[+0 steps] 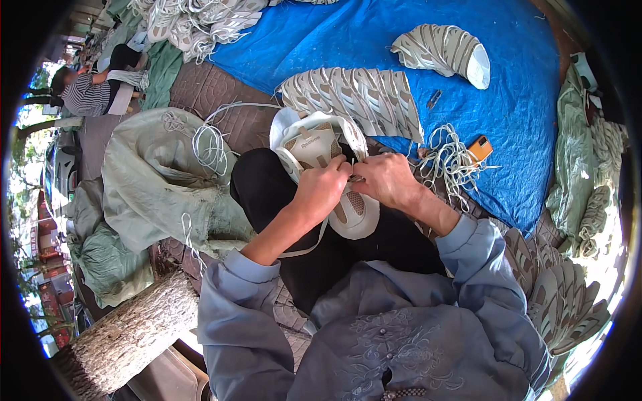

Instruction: The person sits on a mat and laces a white sneaker by hand. They thread a long white lace through the eyelets, pulling it tight and adjusting the loops repeatedly. The person handles the shoe and the lace, occasionally picking up the shoe to inspect the interior or the lacing progress.

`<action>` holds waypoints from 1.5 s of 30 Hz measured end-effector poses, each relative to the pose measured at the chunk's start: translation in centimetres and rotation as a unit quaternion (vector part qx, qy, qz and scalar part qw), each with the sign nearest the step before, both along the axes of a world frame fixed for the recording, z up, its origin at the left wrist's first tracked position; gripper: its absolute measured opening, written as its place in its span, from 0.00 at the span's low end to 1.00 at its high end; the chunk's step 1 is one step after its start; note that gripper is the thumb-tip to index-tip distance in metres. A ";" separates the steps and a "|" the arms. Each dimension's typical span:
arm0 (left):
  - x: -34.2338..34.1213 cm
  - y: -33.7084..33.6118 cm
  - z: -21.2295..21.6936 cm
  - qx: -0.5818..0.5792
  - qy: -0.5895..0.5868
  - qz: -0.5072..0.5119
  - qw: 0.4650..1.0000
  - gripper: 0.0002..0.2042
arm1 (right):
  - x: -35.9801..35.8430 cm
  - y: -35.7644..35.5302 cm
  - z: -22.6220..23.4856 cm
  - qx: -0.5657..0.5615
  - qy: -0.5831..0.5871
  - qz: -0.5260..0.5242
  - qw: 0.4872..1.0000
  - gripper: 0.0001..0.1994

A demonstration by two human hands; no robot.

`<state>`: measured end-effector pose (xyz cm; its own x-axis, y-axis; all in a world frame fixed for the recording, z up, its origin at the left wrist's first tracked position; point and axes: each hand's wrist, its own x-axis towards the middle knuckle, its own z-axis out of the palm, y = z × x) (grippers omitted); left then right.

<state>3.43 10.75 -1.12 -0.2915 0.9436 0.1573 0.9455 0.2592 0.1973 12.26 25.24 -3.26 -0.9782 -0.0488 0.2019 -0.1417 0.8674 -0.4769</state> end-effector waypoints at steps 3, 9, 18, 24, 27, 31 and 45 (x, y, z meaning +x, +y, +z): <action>0.7 -0.5 -0.1 0.000 0.093 -0.015 0.996 0.05 | -1.0 0.2 1.2 -0.047 -0.131 -0.007 0.990 0.09; 1.4 -1.9 -1.0 0.063 0.098 0.008 0.993 0.06 | -1.2 -1.8 0.4 -0.045 -0.080 -0.051 0.994 0.07; 3.1 -2.4 -0.9 0.282 -0.269 0.232 0.891 0.08 | -1.7 -3.2 0.6 0.032 -0.023 -0.003 0.999 0.05; 3.3 -2.1 -0.1 0.323 -0.283 0.279 0.859 0.07 | -2.5 -3.9 2.2 0.236 0.070 0.101 0.964 0.06; 3.7 -2.3 -0.6 0.362 -0.251 0.283 0.852 0.07 | -2.8 -4.0 2.4 0.240 0.105 0.130 0.956 0.05; 3.7 -2.7 -1.5 0.392 -0.198 0.279 0.854 0.08 | -2.6 -4.2 0.9 0.232 0.124 0.097 0.960 0.04; 2.0 -2.9 0.2 0.317 -0.591 0.258 0.696 0.12 | -7.0 -2.7 6.0 -0.382 -0.065 0.075 0.919 0.04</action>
<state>5.42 7.89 -0.89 -0.8450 0.5152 -0.1435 -0.1609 0.0111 0.9869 5.28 22.56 2.76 -0.9903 -0.0782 0.1146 -0.1307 0.2484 -0.9598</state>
